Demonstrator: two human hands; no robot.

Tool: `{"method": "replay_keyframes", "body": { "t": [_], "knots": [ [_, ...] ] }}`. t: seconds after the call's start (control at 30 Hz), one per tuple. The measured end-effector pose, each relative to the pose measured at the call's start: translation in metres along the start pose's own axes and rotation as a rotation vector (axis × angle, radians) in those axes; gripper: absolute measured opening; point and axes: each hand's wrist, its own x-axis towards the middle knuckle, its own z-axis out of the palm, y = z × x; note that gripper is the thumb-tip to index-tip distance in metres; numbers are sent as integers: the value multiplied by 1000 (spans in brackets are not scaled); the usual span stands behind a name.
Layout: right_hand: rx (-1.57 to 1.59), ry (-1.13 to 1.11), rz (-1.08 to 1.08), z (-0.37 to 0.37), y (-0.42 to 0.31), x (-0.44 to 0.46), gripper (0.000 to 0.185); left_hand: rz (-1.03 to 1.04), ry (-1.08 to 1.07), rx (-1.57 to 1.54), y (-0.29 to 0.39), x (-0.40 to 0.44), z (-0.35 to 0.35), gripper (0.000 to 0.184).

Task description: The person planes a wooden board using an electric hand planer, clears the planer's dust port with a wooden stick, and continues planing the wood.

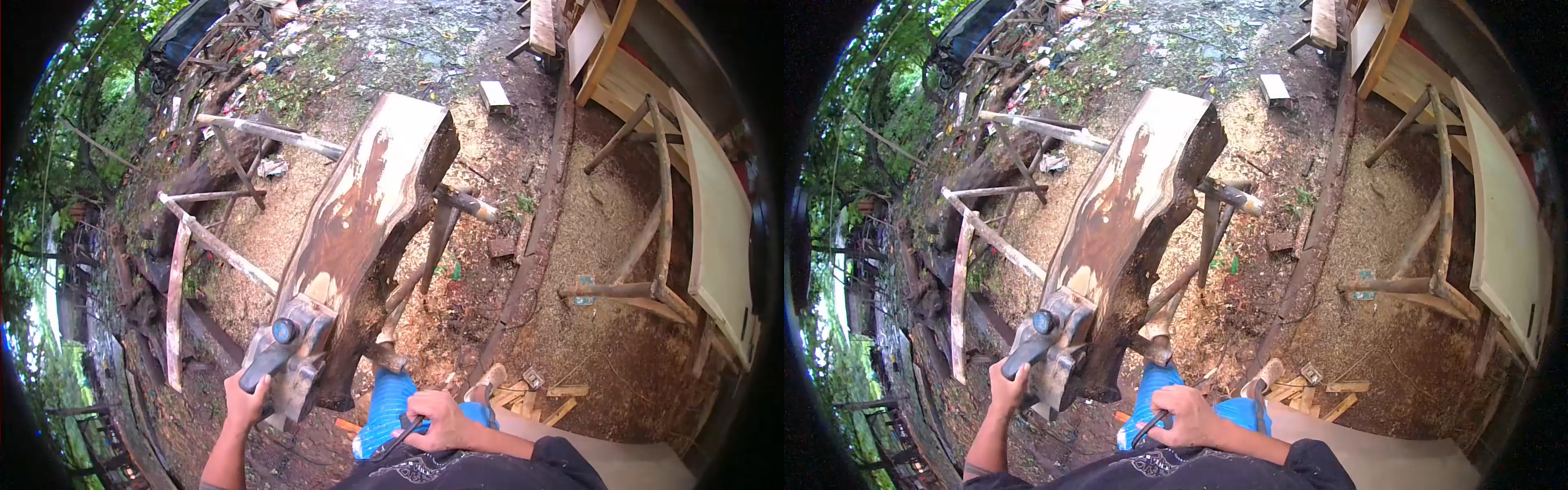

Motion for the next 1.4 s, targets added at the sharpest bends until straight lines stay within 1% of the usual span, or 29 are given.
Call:
{"method": "replay_keyframes", "body": {
  "t": [0.03,0.13,0.23,0.3,0.33,0.37,0.4,0.43,0.47,0.5,0.6,0.63,0.67,0.7,0.77,0.83,0.9,0.97,1.03,1.07,1.1,1.13,1.17,1.2,1.23,1.27,1.3,1.37,1.4],
  "knots": [
    [-3,-2,36,-3,5,1,41,-20,-5,5,4,2,0,30],
    [22,65,108,-16,18,1,42,221,142,102,52,26,16,27],
    [41,140,137,-26,30,-2,42,118,-55,44,105,84,35,25],
    [40,189,149,-32,38,-4,41,234,-72,125,143,133,56,36],
    [40,215,156,-34,41,-7,41,239,-43,151,169,157,71,41],
    [64,252,168,-37,45,-8,41,276,-89,14,206,174,83,43],
    [91,291,180,-39,48,-9,42,400,-34,116,219,211,99,45],
    [117,333,190,-41,53,-10,43,482,-48,77,247,233,111,46],
    [107,373,201,-42,57,-11,44,404,-103,92,275,255,121,48],
    [97,413,215,-42,61,-14,44,513,-83,131,307,270,131,48],
    [29,521,183,-43,72,-21,43,573,-33,31,378,345,176,47],
    [-1,553,159,-42,76,-24,42,544,-14,33,403,362,188,45],
    [25,615,182,-37,78,-28,43,708,-19,-5,421,377,199,45],
    [-6,634,193,-33,76,-30,43,577,-55,-54,440,382,206,44],
    [-89,652,213,-36,64,-31,43,592,-62,159,454,381,208,50],
    [-165,649,165,-34,50,-31,43,725,-56,142,435,372,203,47],
    [-195,613,151,-28,42,-34,44,548,-80,33,411,351,187,49],
    [-171,521,152,-28,32,-29,43,556,-174,41,357,314,160,51],
    [-125,408,121,-24,17,-28,42,738,-126,292,285,265,127,46],
    [-75,346,147,-22,8,-26,42,408,-178,124,254,223,105,48],
    [-60,267,121,-20,-1,-24,42,348,-199,111,209,200,91,48],
    [-38,188,102,-18,-9,-21,43,356,-151,129,169,167,75,48],
    [-28,120,64,-18,-12,-14,43,249,-176,169,148,127,52,44],
    [13,74,63,-14,-16,-9,41,262,-140,128,107,99,40,37],
    [23,30,45,-10,-19,-6,40,188,-153,90,82,67,26,32],
    [25,-6,20,-8,-20,0,39,201,-127,104,43,45,16,30],
    [26,-40,-2,-7,-20,5,38,106,-99,100,15,20,7,30],
    [37,-76,34,-7,-19,9,36,300,132,134,-13,-13,4,30],
    [43,-76,43,-7,-17,11,36,181,50,81,-12,-17,1,30]
  ]
}}
